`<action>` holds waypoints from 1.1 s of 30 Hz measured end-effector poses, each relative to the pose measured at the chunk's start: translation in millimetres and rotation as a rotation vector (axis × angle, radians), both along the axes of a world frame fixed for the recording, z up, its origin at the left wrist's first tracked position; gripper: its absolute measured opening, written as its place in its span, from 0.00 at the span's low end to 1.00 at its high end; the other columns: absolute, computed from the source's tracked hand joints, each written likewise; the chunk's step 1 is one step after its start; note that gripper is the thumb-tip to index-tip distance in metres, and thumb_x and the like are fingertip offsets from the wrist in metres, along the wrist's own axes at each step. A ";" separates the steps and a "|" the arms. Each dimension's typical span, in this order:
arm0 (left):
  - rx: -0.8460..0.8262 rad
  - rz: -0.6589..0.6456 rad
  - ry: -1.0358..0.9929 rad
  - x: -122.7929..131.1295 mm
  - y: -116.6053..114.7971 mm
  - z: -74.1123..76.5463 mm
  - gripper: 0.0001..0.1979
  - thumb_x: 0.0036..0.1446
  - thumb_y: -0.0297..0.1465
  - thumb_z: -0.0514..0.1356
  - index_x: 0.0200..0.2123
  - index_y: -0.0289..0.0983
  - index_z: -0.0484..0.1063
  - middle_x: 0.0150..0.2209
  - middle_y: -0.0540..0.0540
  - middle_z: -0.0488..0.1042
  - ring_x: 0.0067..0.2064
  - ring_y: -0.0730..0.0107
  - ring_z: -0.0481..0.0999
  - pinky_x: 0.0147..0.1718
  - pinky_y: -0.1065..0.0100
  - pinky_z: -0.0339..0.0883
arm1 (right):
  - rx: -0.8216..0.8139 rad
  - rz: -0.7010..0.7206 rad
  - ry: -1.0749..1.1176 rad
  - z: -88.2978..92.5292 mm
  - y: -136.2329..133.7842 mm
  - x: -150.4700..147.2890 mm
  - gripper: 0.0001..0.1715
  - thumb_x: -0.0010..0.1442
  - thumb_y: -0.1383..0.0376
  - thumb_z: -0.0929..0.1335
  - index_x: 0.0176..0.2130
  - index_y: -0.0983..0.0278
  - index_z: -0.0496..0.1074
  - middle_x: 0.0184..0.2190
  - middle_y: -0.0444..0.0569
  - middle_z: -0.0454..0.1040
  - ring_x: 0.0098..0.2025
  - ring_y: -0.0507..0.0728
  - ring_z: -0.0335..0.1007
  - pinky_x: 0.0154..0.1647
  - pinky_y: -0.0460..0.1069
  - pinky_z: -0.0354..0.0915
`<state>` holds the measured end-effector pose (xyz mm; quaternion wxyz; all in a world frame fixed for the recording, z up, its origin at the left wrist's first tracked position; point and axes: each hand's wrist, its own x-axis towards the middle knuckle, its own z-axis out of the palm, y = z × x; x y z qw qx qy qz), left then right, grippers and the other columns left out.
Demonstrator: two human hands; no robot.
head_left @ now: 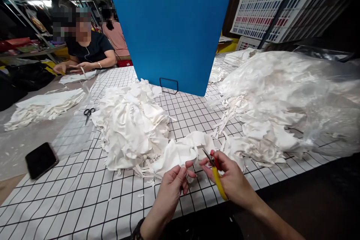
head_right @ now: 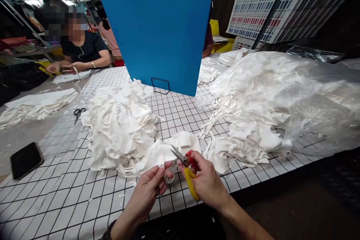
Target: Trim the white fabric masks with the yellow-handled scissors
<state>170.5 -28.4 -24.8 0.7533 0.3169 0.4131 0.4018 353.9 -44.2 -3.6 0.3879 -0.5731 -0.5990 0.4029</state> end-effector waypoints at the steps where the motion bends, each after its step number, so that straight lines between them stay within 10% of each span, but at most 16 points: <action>1: 0.032 -0.036 0.030 -2.9 0.7 -0.7 0.20 0.57 0.42 0.62 0.43 0.30 0.75 0.32 0.45 0.75 0.20 0.85 0.57 0.20 0.77 0.54 | 0.000 0.003 0.050 0.2 7.2 -1.7 0.11 0.58 0.60 0.69 0.41 0.60 0.67 0.30 0.44 0.74 0.28 0.53 0.68 0.28 0.46 0.65; 7: 0.195 -0.001 0.254 -17.4 7.6 -6.5 0.19 0.59 0.44 0.58 0.35 0.31 0.73 0.30 0.45 0.76 0.18 0.83 0.60 0.18 0.77 0.55 | -0.046 0.235 0.227 -7.4 41.2 -22.4 0.11 0.57 0.62 0.70 0.40 0.61 0.67 0.41 0.47 0.75 0.34 0.52 0.71 0.36 0.48 0.68; 13: 0.187 -0.050 0.292 -22.8 8.5 -12.9 0.19 0.59 0.45 0.58 0.35 0.33 0.75 0.23 0.51 0.69 0.14 0.84 0.58 0.12 0.77 0.51 | 0.012 0.198 0.176 -14.3 47.5 -34.8 0.13 0.51 0.67 0.72 0.35 0.61 0.65 0.28 0.41 0.72 0.27 0.50 0.65 0.28 0.44 0.63; 20: 0.323 0.189 0.383 -16.5 6.1 -12.2 0.16 0.57 0.42 0.61 0.32 0.33 0.77 0.55 0.38 0.67 0.16 0.90 0.62 0.11 0.77 0.55 | -0.002 0.013 0.180 -28.5 45.5 -45.6 0.11 0.53 0.69 0.70 0.38 0.61 0.66 0.34 0.45 0.75 0.32 0.53 0.70 0.30 0.45 0.65; 25: 0.242 0.091 0.116 -11.4 5.8 -15.7 0.17 0.61 0.42 0.57 0.36 0.33 0.74 0.25 0.47 0.75 0.15 0.80 0.66 0.14 0.77 0.60 | -0.094 0.148 0.304 -27.8 43.2 -40.5 0.12 0.54 0.62 0.71 0.37 0.61 0.65 0.35 0.45 0.74 0.37 0.55 0.72 0.38 0.48 0.68; 33: 0.532 0.074 0.342 -17.9 9.4 -15.9 0.13 0.65 0.35 0.55 0.32 0.35 0.74 0.26 0.47 0.73 0.32 0.68 0.75 0.37 0.67 0.69 | -0.047 0.174 -0.416 21.5 23.0 12.7 0.19 0.49 0.55 0.74 0.33 0.60 0.64 0.29 0.43 0.69 0.30 0.54 0.64 0.30 0.49 0.61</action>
